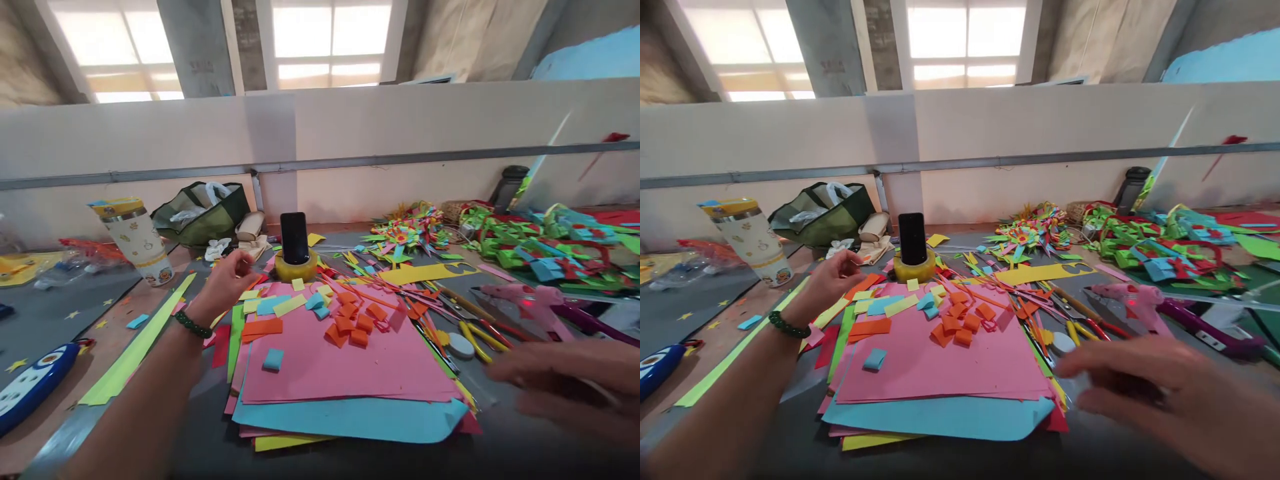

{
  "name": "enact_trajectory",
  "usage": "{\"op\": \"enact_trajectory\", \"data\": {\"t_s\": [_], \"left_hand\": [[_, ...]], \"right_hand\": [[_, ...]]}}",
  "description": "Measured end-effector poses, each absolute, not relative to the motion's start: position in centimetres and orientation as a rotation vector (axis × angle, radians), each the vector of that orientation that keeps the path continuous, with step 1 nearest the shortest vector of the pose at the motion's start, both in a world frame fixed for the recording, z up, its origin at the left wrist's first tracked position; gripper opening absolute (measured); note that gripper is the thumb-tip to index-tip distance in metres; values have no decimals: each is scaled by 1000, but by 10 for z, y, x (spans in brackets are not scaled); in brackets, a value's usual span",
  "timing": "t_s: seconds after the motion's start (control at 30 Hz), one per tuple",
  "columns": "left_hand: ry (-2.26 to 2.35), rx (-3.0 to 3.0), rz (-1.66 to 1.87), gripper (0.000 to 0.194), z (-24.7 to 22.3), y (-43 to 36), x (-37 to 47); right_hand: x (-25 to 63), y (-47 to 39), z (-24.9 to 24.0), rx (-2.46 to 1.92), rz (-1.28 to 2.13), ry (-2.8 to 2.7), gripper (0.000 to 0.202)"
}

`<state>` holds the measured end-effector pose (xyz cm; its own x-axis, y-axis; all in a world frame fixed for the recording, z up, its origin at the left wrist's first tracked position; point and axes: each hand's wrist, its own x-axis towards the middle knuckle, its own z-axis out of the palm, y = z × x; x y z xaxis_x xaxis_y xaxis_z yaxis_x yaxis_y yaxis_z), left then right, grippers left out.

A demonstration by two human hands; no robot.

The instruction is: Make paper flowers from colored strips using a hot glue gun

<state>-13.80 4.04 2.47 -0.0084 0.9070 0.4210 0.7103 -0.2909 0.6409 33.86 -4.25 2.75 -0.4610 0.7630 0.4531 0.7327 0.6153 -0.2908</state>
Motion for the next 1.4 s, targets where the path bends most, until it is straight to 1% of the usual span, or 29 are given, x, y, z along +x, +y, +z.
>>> {"op": "enact_trajectory", "data": {"t_s": [0.03, 0.1, 0.17, 0.2, 0.3, 0.43, 0.5, 0.6, 0.73, 0.87, 0.93, 1.1, 1.23, 1.4], "left_hand": [[1727, 2060, 1047, 24, 23, 40, -135], [1756, 2121, 813, 28, 19, 40, -130], [1764, 2173, 717, 20, 12, 42, -127], [1772, 2200, 676, 14, 9, 43, -126], [1770, 2266, 532, 19, 3, 46, -125], [1723, 2302, 405, 23, 3, 47, -124], [1727, 2299, 399, 25, 4, 46, -122], [1736, 2280, 430, 24, 2, 46, -120], [1745, 2226, 525, 15, -3, 49, -118], [1742, 2135, 647, 9, -5, 52, -115], [1722, 2067, 707, 12, -5, 52, -114], [1636, 1868, 845, 30, -7, 57, -122], [1616, 1781, 909, 29, -7, 58, -129], [1619, 1763, 885, 29, -5, 57, -130]], "right_hand": [[312, -34, 43, -1129, 201, -2453, 30], [260, -15, 68, -1046, 442, -2591, 32], [219, 6, 77, -979, 537, -2543, 24], [204, 17, 74, -977, 599, -2514, 27], [184, 48, 47, -966, 750, -2381, 37], [188, 67, 8, -1043, 695, -2439, 34], [190, 65, 2, -1057, 654, -2468, 31], [189, 57, 6, -1029, 554, -2468, 27], [188, 50, 13, -956, 403, -2431, 23], [188, 50, 11, -953, 360, -2429, 23], [188, 51, 9, -968, 370, -2452, 25], [188, 52, 9, -954, 370, -2438, 26], [189, 55, 5, -953, 369, -2436, 26], [189, 56, 2, -923, 371, -2459, 25]]}}
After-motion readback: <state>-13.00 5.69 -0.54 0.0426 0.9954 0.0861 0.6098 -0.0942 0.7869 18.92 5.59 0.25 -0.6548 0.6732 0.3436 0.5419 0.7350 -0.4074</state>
